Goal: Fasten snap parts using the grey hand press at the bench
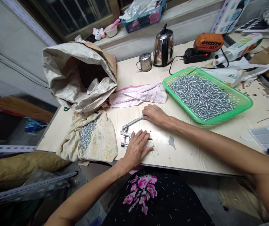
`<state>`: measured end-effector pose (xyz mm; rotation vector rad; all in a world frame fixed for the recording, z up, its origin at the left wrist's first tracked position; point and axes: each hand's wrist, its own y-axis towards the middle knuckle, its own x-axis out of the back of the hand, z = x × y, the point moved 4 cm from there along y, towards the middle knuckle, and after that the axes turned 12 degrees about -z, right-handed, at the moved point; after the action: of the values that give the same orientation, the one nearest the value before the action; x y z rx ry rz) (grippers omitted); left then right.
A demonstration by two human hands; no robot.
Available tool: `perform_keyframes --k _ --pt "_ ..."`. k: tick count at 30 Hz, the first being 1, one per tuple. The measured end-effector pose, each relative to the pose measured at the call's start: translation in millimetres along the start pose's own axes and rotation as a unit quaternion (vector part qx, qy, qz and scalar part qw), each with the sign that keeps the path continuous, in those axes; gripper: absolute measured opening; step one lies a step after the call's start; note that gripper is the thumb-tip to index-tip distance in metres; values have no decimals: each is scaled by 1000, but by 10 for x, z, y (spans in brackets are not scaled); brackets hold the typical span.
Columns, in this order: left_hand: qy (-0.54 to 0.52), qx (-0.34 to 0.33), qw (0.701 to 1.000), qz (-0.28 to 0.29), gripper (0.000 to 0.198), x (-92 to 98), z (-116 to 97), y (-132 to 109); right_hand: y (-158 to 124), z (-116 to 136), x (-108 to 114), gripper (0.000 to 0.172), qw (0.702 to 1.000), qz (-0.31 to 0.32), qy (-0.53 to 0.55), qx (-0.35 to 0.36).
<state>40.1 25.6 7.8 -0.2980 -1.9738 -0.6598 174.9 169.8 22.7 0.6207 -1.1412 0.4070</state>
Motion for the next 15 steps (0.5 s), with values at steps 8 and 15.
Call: perform_keyframes --k 8,15 --pt "-67 -45 996 -31 46 134 -92 -91 191 975 12 10 981 34 18 192" --pt "159 21 972 -174 18 992 610 -546 119 1352 -459 19 942 33 97 319"
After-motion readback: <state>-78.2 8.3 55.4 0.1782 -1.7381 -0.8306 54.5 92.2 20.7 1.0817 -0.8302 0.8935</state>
